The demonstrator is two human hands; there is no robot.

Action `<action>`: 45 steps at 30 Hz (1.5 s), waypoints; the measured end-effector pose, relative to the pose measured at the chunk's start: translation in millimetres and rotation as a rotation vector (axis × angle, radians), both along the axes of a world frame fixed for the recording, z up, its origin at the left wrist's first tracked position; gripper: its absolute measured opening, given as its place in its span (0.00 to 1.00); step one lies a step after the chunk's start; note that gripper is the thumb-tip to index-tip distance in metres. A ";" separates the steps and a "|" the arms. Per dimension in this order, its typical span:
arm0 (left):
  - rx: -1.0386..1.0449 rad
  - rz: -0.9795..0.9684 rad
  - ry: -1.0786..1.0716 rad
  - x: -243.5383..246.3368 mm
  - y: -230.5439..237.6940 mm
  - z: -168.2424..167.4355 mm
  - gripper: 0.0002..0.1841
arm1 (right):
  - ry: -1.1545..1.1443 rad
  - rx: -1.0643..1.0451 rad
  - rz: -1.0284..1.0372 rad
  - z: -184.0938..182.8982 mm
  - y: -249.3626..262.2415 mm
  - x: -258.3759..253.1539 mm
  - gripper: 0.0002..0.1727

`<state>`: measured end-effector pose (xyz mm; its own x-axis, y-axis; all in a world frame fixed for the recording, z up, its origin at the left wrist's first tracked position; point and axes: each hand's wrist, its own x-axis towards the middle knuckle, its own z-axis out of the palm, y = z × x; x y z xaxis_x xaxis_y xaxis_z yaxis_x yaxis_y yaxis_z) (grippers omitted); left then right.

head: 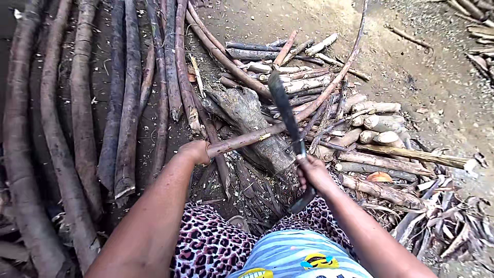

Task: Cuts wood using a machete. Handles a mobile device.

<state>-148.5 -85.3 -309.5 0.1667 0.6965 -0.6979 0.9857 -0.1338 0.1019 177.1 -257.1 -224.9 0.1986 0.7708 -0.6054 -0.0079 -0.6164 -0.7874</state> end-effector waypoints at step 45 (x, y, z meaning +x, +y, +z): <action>-0.082 0.049 -0.014 5.7 -4.5 -2.0 0.25 | -0.825 0.390 0.247 -33.2 -6.8 -16.9 0.21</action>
<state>-142.8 -89.7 -311.6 0.1442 0.6443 -0.7510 0.9893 -0.0762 0.1245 160.2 -263.9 -258.1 0.2531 0.9667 -0.0373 0.7391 -0.2181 -0.6373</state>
